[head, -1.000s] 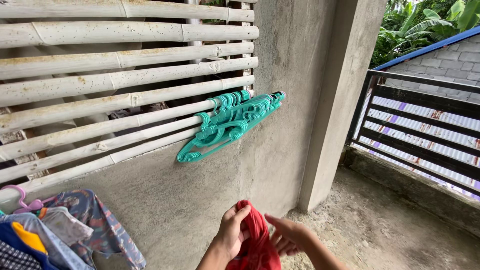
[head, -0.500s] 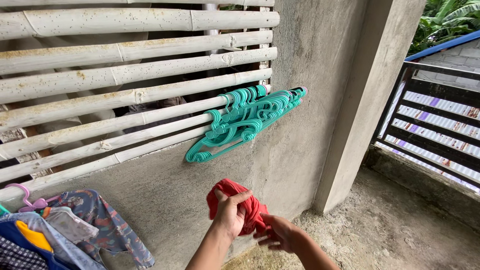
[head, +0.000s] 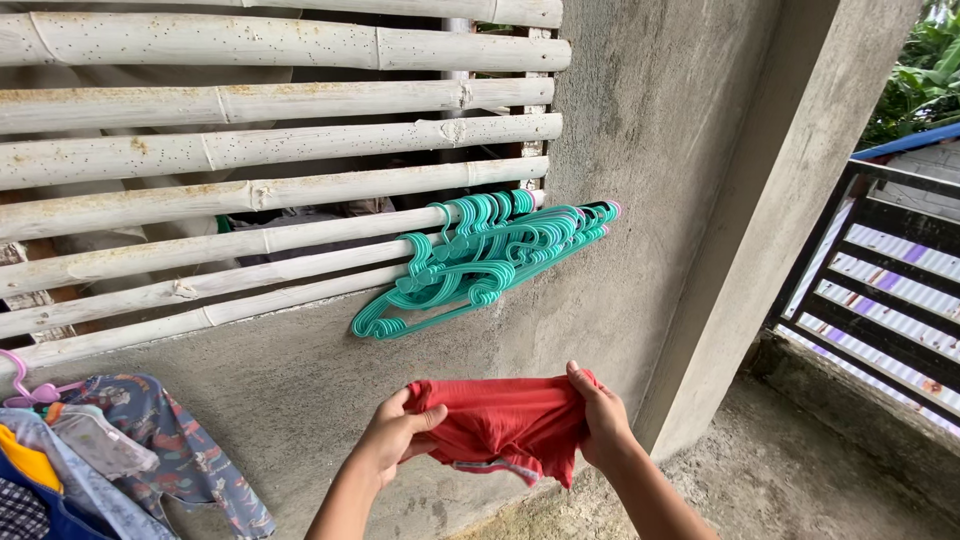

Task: The person takes a patterned garment from a laundry basket, places it on a pink hanger, and hangs it on a bamboo drying rack. They then retrieve a red shirt, fold it, and hang it on the rack as well.

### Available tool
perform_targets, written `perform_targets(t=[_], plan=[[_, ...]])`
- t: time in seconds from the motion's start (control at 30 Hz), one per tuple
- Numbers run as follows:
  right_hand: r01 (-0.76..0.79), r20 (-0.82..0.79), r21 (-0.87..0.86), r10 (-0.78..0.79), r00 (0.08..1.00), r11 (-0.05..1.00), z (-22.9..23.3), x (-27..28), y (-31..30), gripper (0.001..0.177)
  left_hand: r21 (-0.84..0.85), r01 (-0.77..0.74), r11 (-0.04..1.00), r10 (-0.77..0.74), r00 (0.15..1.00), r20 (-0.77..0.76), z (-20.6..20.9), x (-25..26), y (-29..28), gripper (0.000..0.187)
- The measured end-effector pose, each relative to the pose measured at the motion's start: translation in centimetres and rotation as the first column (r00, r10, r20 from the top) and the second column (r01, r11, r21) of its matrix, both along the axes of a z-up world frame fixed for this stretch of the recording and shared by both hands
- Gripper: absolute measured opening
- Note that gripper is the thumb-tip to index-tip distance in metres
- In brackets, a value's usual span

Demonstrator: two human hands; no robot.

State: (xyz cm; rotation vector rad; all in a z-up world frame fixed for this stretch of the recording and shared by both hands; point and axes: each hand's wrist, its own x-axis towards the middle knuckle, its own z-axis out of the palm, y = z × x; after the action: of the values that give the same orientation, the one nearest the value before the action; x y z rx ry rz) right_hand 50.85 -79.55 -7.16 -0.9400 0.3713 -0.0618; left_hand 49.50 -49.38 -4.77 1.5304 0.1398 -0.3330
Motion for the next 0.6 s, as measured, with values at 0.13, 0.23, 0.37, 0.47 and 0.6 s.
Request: perform_targets(t=[0.13, 0.23, 0.37, 0.47, 0.6], plan=[[-0.048, 0.03, -0.095, 0.051, 0.998, 0.994, 0.3, 0.7, -1.3, 0.033, -0.267, -0.087, 0.96, 0.088, 0.996, -0.006, -2.6, 2.3, -0.7, 0.032], [-0.106, 0.046, -0.154, 0.114, 0.992, 0.982, 0.3, 1.5, -1.8, 0.028, -0.289, -0.211, 0.934, 0.214, 0.977, -0.02, -4.3, 3.3, -1.8, 0.031], [-0.199, 0.175, -0.085, 0.211, 0.962, 0.976, 0.9, 2.8, -2.2, 0.033, -0.36, -0.212, 0.908, 0.205, 0.977, -0.06, -4.3, 3.7, -2.0, 0.039], [-0.26, 0.162, -0.042, 0.263, 0.951, 0.965, 1.2, 3.2, -2.1, 0.058, -0.44, -0.05, 0.897, 0.01, 0.996, -0.094, -3.9, 3.3, -1.1, 0.054], [-0.401, 0.152, -0.189, 0.43, 0.89, 0.897, 1.3, 3.8, -1.6, 0.106, -0.502, 0.306, 0.809, -0.296, 0.95, 0.102, -4.0, 3.1, 0.6, 0.079]])
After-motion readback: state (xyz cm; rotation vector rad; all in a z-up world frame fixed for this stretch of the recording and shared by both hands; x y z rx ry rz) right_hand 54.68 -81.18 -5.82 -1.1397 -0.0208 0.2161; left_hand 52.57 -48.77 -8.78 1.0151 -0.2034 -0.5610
